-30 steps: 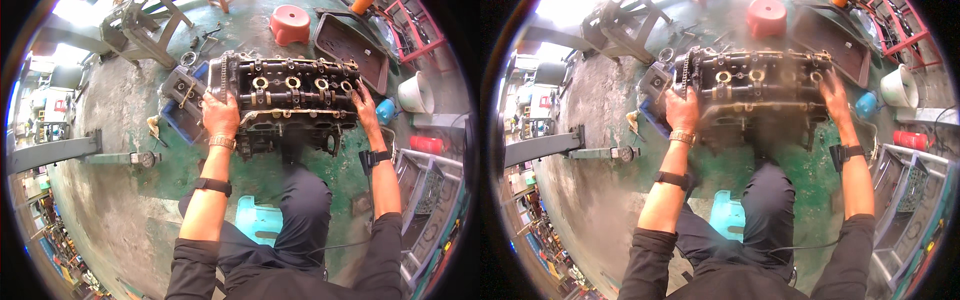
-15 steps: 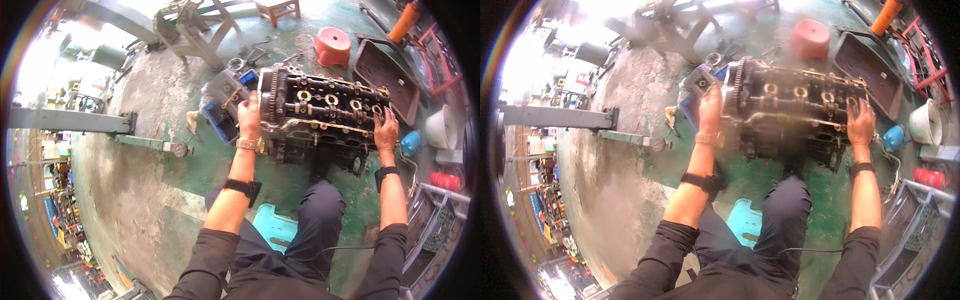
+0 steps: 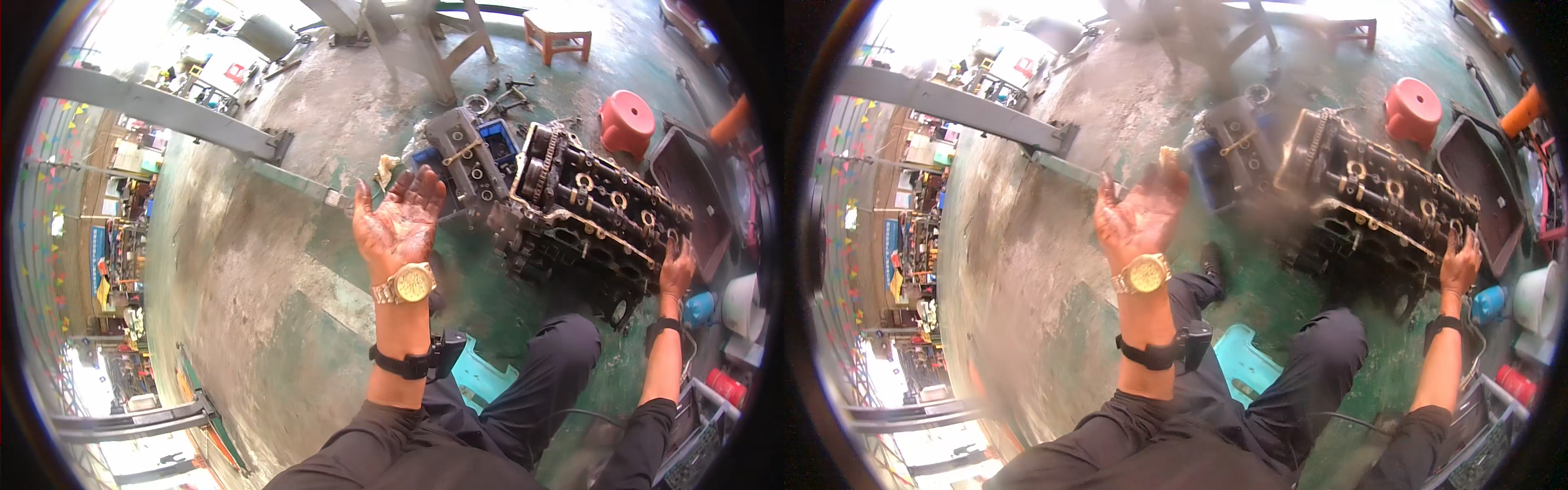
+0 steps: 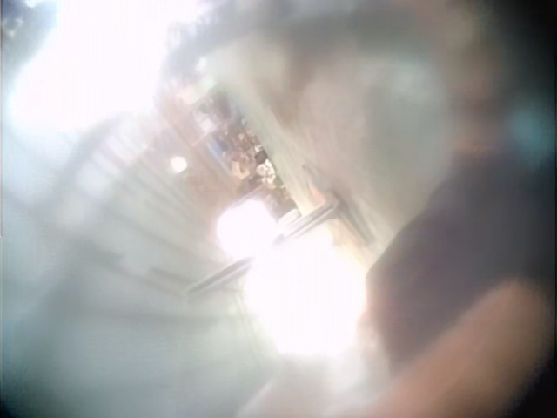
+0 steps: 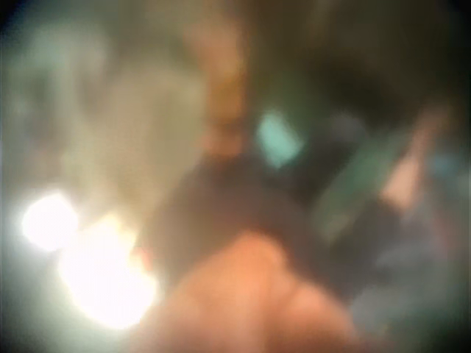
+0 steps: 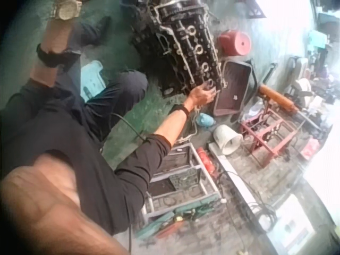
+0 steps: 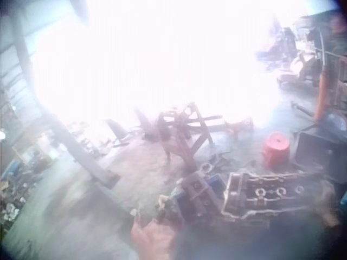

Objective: The person removes small metal parts from a blue bin and places them into corresponding holes on an engine block. The person then uses both hands to rotate the camshaft and timing chain to align components.

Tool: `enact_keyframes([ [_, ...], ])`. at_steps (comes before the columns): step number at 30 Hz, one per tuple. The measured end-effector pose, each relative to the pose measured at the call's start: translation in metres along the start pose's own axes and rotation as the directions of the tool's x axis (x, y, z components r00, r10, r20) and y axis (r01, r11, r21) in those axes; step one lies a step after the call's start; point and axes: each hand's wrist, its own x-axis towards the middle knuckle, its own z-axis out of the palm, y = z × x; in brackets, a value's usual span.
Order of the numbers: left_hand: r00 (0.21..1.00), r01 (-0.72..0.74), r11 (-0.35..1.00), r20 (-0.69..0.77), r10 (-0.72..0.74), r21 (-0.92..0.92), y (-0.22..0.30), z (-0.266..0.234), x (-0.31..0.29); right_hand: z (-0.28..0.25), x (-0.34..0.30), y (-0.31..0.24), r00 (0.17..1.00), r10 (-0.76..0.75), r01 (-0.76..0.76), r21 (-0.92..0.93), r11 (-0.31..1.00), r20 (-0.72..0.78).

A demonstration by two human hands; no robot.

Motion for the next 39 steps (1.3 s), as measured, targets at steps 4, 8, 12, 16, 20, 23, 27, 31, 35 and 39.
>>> enact_keyframes([
  [4, 0.95, -0.217, 0.971, 0.251, 0.187, 0.097, 0.019, 0.047, -0.055, 0.001, 0.001, -0.001, 1.0, 0.02, -0.02, -0.005, 1.0, 0.023],
  [8, 0.504, -0.695, 0.719, 0.708, 0.495, -0.007, 0.031, 0.079, -0.13, -0.002, 0.0, -0.007, 1.0, 0.017, -0.017, 0.007, 1.0, -0.021],
  [12, 0.171, -0.805, 0.562, 0.833, 0.527, -0.19, 0.05, 0.099, -0.152, -0.011, -0.002, -0.012, 1.0, 0.018, -0.018, -0.001, 1.0, -0.026],
  [16, 0.184, -0.896, 0.434, 0.811, 0.556, -0.095, 0.057, 0.097, -0.129, -0.02, -0.002, -0.019, 0.999, 0.042, -0.042, 0.012, 0.999, -0.002],
  [20, 0.369, -0.915, -0.013, 0.85, 0.376, 0.403, 0.03, 0.074, -0.087, -0.023, -0.003, -0.024, 0.997, 0.072, -0.072, 0.024, 0.997, 0.001],
  [23, 0.768, -0.638, -0.11, 0.639, -0.031, 0.762, 0.016, 0.053, -0.062, -0.025, -0.004, -0.025, 0.996, 0.084, -0.084, 0.043, 0.996, 0.006],
  [27, 0.878, -0.478, -0.444, 0.394, -0.272, 0.758, 0.005, 0.011, -0.046, -0.027, -0.004, -0.026, 0.998, 0.065, -0.063, 0.059, 0.996, -0.024],
  [31, 0.919, -0.374, -0.477, 0.25, -0.304, 0.795, 0.008, -0.031, -0.046, -0.027, -0.003, -0.027, 0.998, 0.054, -0.053, 0.043, 0.998, -0.036],
  [35, 0.943, -0.306, -0.468, 0.197, -0.268, 0.829, 0.018, -0.06, -0.051, -0.027, -0.003, -0.027, 0.998, 0.048, -0.046, 0.046, 0.998, -0.043],
  [39, 0.958, -0.261, -0.447, 0.173, -0.229, 0.856, 0.026, -0.077, -0.061, -0.026, -0.002, -0.028, 0.998, 0.039, -0.038, 0.011, 0.999, -0.059],
])
